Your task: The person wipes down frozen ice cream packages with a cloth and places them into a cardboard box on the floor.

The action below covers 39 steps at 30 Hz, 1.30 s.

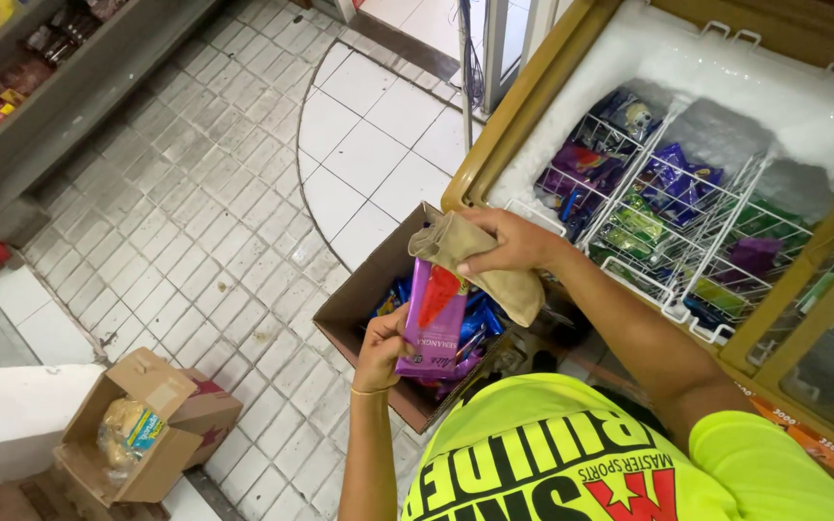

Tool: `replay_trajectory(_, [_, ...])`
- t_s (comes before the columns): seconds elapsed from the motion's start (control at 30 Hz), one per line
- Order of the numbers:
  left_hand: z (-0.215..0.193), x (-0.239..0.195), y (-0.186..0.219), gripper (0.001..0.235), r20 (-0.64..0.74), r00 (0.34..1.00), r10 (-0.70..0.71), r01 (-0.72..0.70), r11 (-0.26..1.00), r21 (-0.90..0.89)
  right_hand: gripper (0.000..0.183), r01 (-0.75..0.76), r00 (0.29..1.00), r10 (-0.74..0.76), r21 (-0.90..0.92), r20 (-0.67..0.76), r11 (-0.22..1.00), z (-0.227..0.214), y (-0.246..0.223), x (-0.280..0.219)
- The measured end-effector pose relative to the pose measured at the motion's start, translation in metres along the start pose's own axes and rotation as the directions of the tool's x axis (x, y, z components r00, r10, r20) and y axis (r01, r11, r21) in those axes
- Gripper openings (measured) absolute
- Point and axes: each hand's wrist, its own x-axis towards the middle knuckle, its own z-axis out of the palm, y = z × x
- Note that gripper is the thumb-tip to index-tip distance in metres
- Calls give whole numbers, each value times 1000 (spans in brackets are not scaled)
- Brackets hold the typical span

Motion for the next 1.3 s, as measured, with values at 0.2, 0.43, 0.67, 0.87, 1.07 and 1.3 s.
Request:
replay_trajectory(0.2, [-43,-12,-22,15,-12,996,-93,89,975,-205,32,-207,974,215,106,-72,973,1,-3,-6])
replay_trajectory(0.43, [-10,3,-15,37,-317,901,-297,-51,654,-755,34,-127,946,168,159,-278,979,11,-28,-17])
replay_trajectory(0.67, [25,50,-72,70,-344,787,-512,-17,540,-842,55,81,976,-177,-547,-127,833,50,-5,-32])
replay_trajectory(0.87, [58,81,-54,98,-219,830,-512,28,431,-902,36,269,946,-315,-716,72,645,67,1,-77])
replay_trajectory(1.07, [35,99,-68,84,-104,936,-337,94,523,-847,44,229,958,-283,-708,42,669,66,-10,-105])
replay_trajectory(1.3, [46,105,-27,72,-6,977,-211,132,630,-766,52,-21,980,-65,-426,-188,905,55,-4,-119])
